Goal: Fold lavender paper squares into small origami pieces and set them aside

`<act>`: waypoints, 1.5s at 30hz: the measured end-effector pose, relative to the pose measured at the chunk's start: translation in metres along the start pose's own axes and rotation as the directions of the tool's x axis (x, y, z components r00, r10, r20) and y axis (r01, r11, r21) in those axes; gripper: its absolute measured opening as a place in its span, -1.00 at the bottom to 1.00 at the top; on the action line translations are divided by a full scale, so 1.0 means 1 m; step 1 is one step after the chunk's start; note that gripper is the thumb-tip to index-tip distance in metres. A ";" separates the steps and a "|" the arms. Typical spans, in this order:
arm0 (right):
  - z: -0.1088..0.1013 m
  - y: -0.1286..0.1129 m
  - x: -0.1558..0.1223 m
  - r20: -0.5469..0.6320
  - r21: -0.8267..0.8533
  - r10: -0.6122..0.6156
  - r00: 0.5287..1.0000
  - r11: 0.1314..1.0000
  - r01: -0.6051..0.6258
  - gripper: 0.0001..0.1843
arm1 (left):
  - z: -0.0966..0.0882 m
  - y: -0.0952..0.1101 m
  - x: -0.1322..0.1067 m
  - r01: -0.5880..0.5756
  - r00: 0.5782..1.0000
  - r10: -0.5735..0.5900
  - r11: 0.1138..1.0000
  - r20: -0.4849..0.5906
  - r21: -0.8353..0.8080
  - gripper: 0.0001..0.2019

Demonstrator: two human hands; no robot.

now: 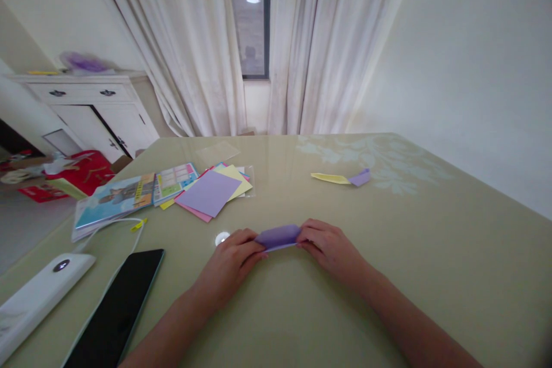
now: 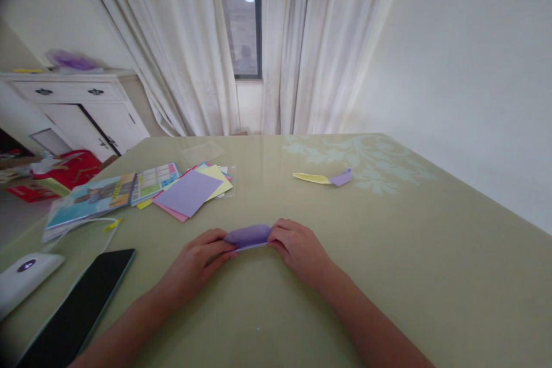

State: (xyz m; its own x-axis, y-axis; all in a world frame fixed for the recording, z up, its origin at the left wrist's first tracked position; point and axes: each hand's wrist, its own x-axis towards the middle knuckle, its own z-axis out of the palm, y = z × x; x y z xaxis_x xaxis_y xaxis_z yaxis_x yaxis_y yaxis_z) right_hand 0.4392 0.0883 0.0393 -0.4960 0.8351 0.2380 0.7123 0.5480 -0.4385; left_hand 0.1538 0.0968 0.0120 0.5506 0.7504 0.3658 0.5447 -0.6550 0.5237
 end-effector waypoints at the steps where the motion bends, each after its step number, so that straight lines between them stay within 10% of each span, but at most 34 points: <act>1: 0.000 0.000 0.000 0.002 -0.005 0.007 1.000 1.000 -0.007 -0.83 | 0.001 -0.001 0.000 -0.001 1.000 0.001 1.000 0.000 -0.001 -0.76; 15: -0.005 -0.009 0.000 -0.041 0.058 0.065 0.997 0.996 -0.063 -0.81 | -0.007 0.014 0.004 0.152 0.986 -0.161 0.972 -0.038 -0.178 -0.71; 20: -0.008 -0.015 0.000 -0.165 0.224 0.090 0.982 0.973 -0.051 -0.73 | -0.003 0.022 0.004 0.367 0.881 -0.474 0.707 -0.020 -0.605 -0.72; 25: -0.007 -0.017 -0.002 -0.220 0.304 0.039 0.975 0.952 0.031 -0.76 | -0.001 0.026 0.008 0.387 0.854 -0.514 0.514 0.086 -0.766 -0.52; 32: -0.006 -0.020 -0.001 -0.052 0.572 0.326 0.944 0.784 -0.240 -0.78 | 0.001 0.028 0.007 0.432 0.832 -0.548 0.532 0.093 -0.728 -0.73; 45: -0.005 -0.008 0.000 0.215 0.672 0.346 0.913 0.626 -0.396 -0.69 | -0.002 0.035 0.007 0.481 0.819 -0.537 0.453 0.201 -0.751 -0.80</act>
State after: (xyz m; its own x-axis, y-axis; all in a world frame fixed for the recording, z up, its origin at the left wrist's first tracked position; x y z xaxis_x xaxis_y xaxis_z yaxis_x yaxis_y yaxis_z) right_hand 0.4359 0.0841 0.0467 -0.3130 0.9420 -0.1208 0.3087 -0.0194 -0.9510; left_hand 0.1755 0.0793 0.0341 0.2856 0.9486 -0.1365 0.0368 0.1315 0.9906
